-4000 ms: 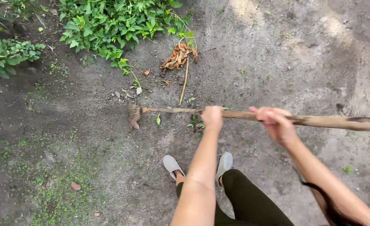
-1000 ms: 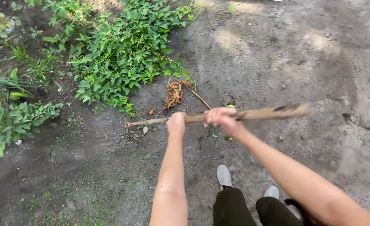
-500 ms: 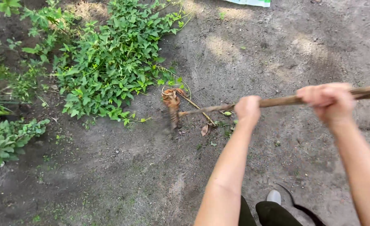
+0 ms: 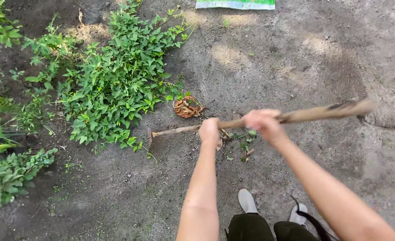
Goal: Use a rake to clear leaves and debris from the ground in a garden area.
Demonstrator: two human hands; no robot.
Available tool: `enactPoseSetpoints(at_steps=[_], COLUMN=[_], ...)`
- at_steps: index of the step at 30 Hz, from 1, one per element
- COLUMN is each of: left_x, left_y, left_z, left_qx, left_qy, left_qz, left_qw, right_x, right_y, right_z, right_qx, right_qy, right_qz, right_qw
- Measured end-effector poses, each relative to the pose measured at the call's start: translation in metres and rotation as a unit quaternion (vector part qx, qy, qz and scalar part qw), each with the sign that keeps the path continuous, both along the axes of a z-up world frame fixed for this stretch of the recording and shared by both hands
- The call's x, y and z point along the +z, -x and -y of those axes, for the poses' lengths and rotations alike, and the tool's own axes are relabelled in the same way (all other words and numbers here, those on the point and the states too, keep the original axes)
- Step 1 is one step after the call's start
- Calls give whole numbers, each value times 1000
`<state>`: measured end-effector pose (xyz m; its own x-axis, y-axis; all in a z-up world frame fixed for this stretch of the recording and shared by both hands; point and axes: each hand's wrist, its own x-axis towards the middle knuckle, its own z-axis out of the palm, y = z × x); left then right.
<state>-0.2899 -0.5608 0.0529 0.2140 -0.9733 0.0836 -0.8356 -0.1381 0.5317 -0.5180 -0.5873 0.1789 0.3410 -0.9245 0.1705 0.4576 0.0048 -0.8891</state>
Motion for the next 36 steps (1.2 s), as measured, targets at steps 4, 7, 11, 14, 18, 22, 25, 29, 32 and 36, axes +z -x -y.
enactPoseSetpoints(at_steps=[4,7,11,14,18,22,25,29,32,36], left_x=[-15,-21,-16,5,0,-71,-73,-49,-46,-7], left_y=[-25,-12,30,26,-11,-39,-22,32,97,225], left_z=[-29,-30,1,-3,-18,-4,13,54,84,142], left_qx=[171,133,19,9,18,50,97,193,53,45], left_qy=[-173,-146,-67,-59,-101,-112,-117,-136,-140,-127], left_qz=[-116,-91,-97,-146,-107,-40,-82,-196,-170,-232], left_qw=[963,976,993,988,989,992,985,952,974,963], right_x=[-28,-21,-77,-122,-120,-80,-65,-63,-77,-64], right_y=[-40,-48,-56,-59,-72,-80,-66,-18,51,169], right_z=[-41,-53,-33,-14,-5,-11,-3,26,51,99], right_qx=[95,63,2,30,103,132,128,108,67,4], right_qy=[96,55,-109,-145,-139,-165,-207,-206,-165,-121], right_qz=[-33,-39,37,57,28,9,-24,-37,-11,31], right_qw=[990,996,993,987,984,977,970,972,984,992])
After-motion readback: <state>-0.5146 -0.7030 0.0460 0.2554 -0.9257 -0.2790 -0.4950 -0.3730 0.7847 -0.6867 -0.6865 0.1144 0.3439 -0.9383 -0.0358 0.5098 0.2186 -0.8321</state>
